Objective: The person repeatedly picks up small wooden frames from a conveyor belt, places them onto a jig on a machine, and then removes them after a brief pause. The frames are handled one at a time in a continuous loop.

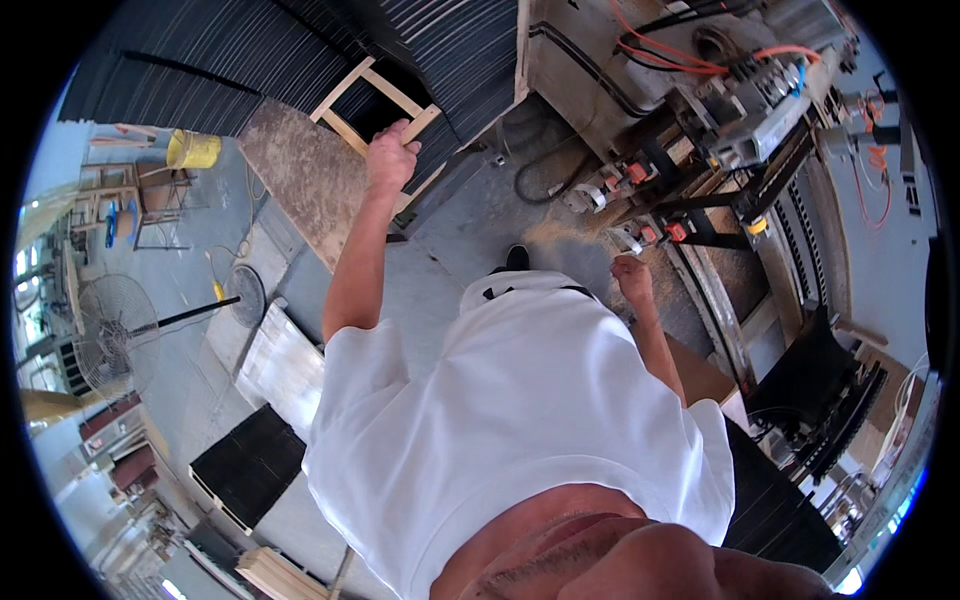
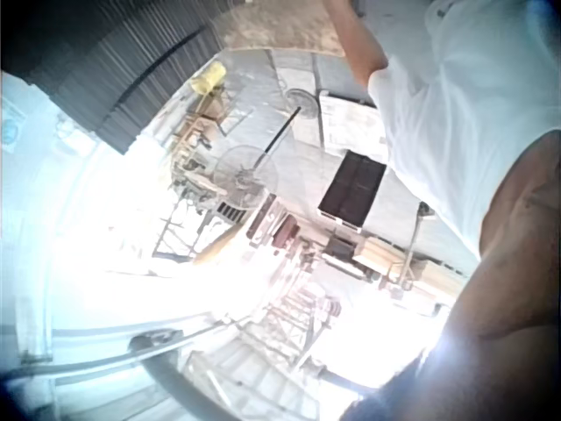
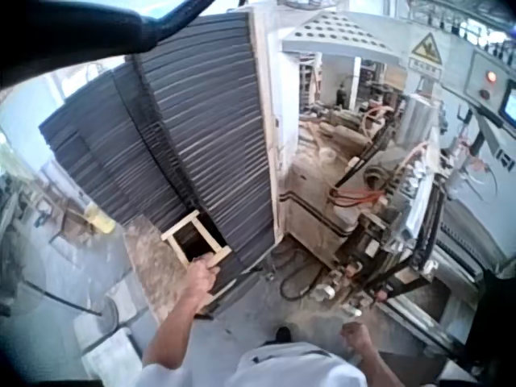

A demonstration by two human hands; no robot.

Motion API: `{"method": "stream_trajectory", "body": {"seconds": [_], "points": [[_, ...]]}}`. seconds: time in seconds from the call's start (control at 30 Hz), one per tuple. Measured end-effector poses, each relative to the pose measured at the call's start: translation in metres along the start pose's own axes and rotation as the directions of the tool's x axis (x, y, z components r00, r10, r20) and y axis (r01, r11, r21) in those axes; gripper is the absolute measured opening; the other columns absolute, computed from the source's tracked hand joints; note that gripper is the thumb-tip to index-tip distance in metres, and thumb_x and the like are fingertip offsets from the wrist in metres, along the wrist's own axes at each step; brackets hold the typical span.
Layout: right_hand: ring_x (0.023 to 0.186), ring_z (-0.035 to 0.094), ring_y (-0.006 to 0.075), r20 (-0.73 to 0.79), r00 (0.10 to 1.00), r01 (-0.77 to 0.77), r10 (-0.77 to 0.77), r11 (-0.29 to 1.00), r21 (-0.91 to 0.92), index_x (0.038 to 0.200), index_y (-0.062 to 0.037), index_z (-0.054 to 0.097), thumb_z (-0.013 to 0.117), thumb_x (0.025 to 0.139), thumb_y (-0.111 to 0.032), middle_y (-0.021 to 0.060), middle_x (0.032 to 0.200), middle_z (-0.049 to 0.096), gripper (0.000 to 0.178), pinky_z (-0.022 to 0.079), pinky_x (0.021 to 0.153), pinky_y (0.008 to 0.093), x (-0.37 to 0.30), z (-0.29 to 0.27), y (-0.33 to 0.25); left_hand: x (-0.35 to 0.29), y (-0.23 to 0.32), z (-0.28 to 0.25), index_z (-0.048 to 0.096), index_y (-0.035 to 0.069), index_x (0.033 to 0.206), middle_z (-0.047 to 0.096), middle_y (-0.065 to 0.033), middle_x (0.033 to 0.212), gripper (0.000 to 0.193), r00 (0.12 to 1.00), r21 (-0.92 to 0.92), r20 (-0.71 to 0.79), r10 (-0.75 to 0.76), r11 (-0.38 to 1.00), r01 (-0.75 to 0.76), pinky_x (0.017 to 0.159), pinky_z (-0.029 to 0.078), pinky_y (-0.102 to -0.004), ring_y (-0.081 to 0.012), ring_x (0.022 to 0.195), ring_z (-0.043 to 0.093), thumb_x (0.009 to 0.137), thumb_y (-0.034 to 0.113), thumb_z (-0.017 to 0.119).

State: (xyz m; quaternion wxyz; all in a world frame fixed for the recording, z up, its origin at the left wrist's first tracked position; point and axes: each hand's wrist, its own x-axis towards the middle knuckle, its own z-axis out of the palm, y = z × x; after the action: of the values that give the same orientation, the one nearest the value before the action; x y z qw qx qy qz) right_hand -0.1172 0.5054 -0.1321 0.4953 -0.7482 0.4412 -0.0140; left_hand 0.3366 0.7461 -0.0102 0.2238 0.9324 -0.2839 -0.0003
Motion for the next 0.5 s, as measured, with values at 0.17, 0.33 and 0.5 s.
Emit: {"method": "stream_trajectory", "body": {"seconds": [0.17,0.33,0.5], "points": [[0.070,0.064,0.0151,-0.074,0.994,-0.065,0.075,0.990,0.129,0.098,0.0000,0.066,0.066,0.079,-0.012,0.0117,0.082,0.069,0.022,0.049,0.065,0.0283,-0.035,-0.008,0.022,0.002,-0.009,0.006,0.059,0.009,0.118,0.062,-0.0153,0.109,0.049,1.000,-0.013,0.000,0.003,1.000,-0.003,0.091,0.045,-0.0408,-0.0340,0.105,0.055,0.071,0.016,0.072],[0.082,0.066,0.0288,-0.174,0.984,-0.070,0.035,0.978,-0.199,0.100,-0.0004,0.064,0.062,0.078,-0.011,0.0158,0.089,0.068,0.024,0.051,0.072,0.0359,-0.068,-0.047,0.062,0.001,0.015,0.009,0.059,0.005,0.113,0.061,-0.0192,0.105,0.048,0.967,0.124,-0.135,0.216,0.972,-0.200,0.091,0.043,-0.0435,-0.0371,0.103,0.055,0.069,0.016,0.073],[0.091,0.059,0.0373,-0.567,0.808,0.035,-0.160,0.974,-0.224,0.100,-0.0015,0.061,0.061,0.077,-0.010,0.0181,0.097,0.064,0.024,0.048,0.079,0.0429,-0.151,-0.163,-0.044,-0.045,0.090,0.019,0.058,-0.007,0.111,0.059,-0.0235,0.112,0.040,0.880,-0.031,-0.396,0.263,0.954,-0.299,0.093,0.041,-0.0451,-0.0379,0.105,0.054,0.079,0.015,0.066]]}}
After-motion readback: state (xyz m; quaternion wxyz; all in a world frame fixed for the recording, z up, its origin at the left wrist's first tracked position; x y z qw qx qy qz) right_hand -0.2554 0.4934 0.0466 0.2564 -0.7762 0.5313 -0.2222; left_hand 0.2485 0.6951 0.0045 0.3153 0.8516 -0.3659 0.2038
